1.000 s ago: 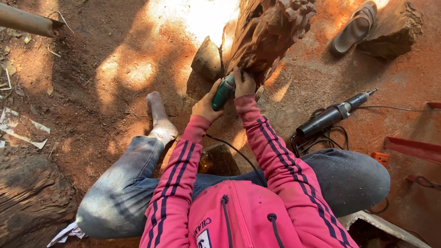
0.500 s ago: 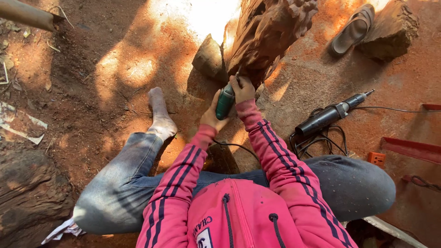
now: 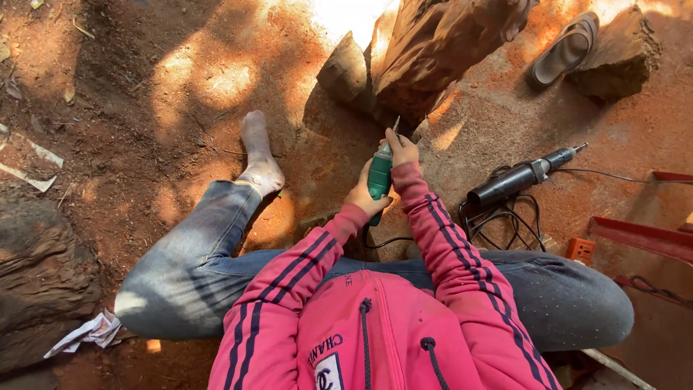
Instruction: The person carves and sands a large piece of wood using power tools while sitting on the ground.
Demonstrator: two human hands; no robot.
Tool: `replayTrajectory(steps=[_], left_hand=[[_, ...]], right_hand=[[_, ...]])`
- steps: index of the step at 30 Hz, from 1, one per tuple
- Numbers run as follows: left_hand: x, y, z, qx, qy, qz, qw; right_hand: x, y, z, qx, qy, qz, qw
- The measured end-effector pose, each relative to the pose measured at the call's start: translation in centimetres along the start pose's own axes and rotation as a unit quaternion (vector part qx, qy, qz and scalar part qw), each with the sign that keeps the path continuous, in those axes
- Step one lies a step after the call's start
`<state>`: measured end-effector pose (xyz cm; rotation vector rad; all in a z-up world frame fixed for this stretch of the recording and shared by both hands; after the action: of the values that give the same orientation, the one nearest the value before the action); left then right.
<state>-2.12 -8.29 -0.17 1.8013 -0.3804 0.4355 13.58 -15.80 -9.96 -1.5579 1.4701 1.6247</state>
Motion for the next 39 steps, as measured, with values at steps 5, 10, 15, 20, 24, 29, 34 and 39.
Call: replayTrajectory(steps=[5,10,15,20,24,29,34,39], left_hand=[[-1.0,0.9,0.8,-0.019,-0.002,0.044,0.999],[0.4,3.8,0.5,-0.064,-0.039,0.098,0.992],[0.3,4.2,1.0,-0.183,-0.104,0.297,0.931],[-1.2,1.8,2.8,-0.178,-0.057,0.321,0.928],[-0.1,3.9,2.6,-0.127,-0.117,0.335,0.926],[-1.5,1.9,5.3,-0.041,-0.101,0.416,0.903],[-0.6,2.8,3.7,-0.015,-0.068,0.458,0.886],[3.2,7.9,2.3,-0.191,0.081,0.405,0.891]], right_hand=[[0.6,0.9,-0.8,-0.001,-0.062,0.035,0.997],[1.3,0.9,-2.2,0.001,-0.201,0.101,0.974],[-0.1,1.3,-4.5,-0.032,-0.392,0.213,0.895],[2.8,-0.1,-6.2,-0.052,-0.486,0.257,0.834],[1.0,2.3,-6.2,-0.022,-0.508,0.236,0.828],[1.0,2.4,-8.5,0.016,-0.509,0.209,0.835],[-1.8,6.0,-6.6,0.031,-0.526,0.187,0.829],[-7.9,10.0,-9.6,0.029,-0.468,0.146,0.871]])
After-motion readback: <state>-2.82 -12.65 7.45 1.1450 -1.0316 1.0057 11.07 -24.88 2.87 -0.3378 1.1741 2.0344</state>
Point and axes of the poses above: each hand's wrist, its own y-axis away from the middle knuckle, its own z-axis out of the palm, x = y × z, the point moved 3 cm from there along -y, towards the middle knuckle, and after that the axes turned 9 degrees about -z, right-handed, at the moved point
